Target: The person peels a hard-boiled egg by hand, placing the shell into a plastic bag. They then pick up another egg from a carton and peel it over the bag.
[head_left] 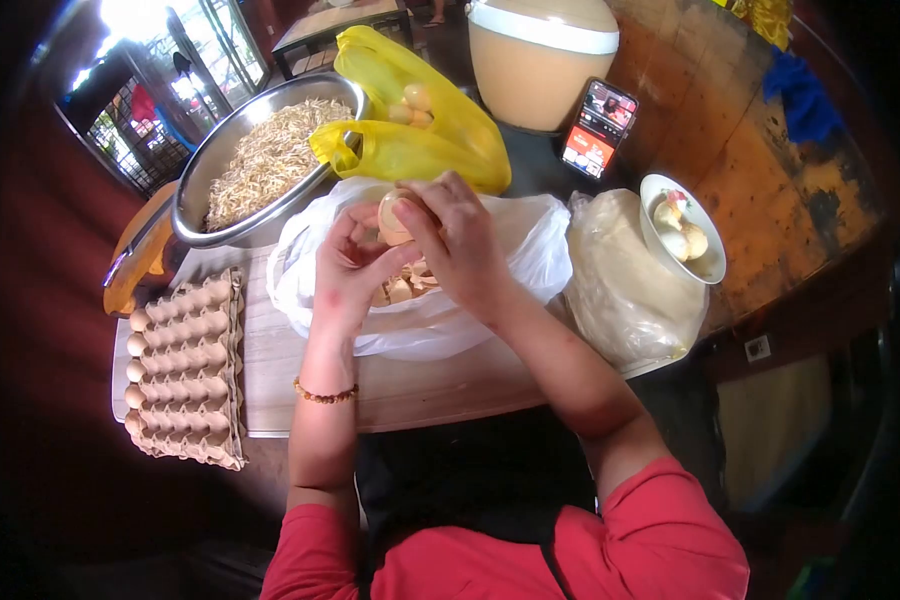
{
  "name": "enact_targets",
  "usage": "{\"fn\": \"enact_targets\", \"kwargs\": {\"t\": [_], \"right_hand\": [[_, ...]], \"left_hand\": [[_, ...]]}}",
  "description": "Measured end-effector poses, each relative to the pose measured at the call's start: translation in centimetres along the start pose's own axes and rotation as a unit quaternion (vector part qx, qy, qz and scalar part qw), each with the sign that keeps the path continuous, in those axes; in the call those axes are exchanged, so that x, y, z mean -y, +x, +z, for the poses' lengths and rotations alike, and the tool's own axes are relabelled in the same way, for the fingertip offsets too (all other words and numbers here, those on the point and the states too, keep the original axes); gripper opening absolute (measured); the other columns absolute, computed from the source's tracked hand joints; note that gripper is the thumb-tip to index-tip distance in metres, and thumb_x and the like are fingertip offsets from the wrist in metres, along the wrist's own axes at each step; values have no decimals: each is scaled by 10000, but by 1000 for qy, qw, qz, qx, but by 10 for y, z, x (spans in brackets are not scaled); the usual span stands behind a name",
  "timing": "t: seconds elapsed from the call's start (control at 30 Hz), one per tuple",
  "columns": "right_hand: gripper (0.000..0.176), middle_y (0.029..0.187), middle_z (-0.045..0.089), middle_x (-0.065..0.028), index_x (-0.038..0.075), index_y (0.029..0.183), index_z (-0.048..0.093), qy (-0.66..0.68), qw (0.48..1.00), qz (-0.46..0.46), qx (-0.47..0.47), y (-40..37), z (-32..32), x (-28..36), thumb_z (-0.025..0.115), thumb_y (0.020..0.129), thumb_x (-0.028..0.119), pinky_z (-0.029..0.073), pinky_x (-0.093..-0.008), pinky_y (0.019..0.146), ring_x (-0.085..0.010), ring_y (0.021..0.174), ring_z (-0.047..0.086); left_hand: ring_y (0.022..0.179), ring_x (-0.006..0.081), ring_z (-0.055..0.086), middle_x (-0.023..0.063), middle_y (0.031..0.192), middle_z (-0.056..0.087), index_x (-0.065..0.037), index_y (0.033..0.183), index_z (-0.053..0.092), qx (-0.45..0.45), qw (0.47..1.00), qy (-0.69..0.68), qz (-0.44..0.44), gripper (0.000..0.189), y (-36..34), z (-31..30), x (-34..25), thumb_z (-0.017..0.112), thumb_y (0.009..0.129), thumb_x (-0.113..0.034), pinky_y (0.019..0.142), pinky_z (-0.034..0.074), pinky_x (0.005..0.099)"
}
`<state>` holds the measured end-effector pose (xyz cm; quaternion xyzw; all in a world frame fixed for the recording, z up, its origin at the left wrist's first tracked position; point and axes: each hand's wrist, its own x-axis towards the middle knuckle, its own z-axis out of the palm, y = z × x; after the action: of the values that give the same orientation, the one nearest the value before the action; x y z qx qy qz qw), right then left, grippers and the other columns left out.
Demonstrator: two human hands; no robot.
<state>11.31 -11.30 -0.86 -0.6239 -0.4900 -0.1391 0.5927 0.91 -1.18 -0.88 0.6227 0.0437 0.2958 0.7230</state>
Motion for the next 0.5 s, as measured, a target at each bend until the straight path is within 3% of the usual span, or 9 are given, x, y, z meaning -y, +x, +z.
{"fn": "enact_targets", "kwargs": {"t": [0.13,0.2,0.5], "right_hand": [[244,866,571,-167,-41,991,621,10,999,31,6,0,-2,1,572,914,185,471,-390,714,-334,793,584],[178,823,556,-170,-47,991,639,-7,1000,4,-7,0,-2,0,529,917,72,460,-369,702,-310,762,574],[100,838,579,-186,-40,912,586,-45,999,12,-15,0,-3,-3,524,904,38,464,-403,689,-382,789,581]], "left_hand": [[827,143,671,84,1080,636,24,1147,544,-2,999,51,-5,439,0,-6,2,712,747,93,623,501,193],[784,137,674,75,1077,643,24,1132,560,-9,998,57,-7,431,0,-6,3,726,738,85,602,493,187],[804,150,672,88,1045,651,42,1123,569,-11,999,44,-25,411,-1,-2,-3,717,742,87,639,506,204]]}}
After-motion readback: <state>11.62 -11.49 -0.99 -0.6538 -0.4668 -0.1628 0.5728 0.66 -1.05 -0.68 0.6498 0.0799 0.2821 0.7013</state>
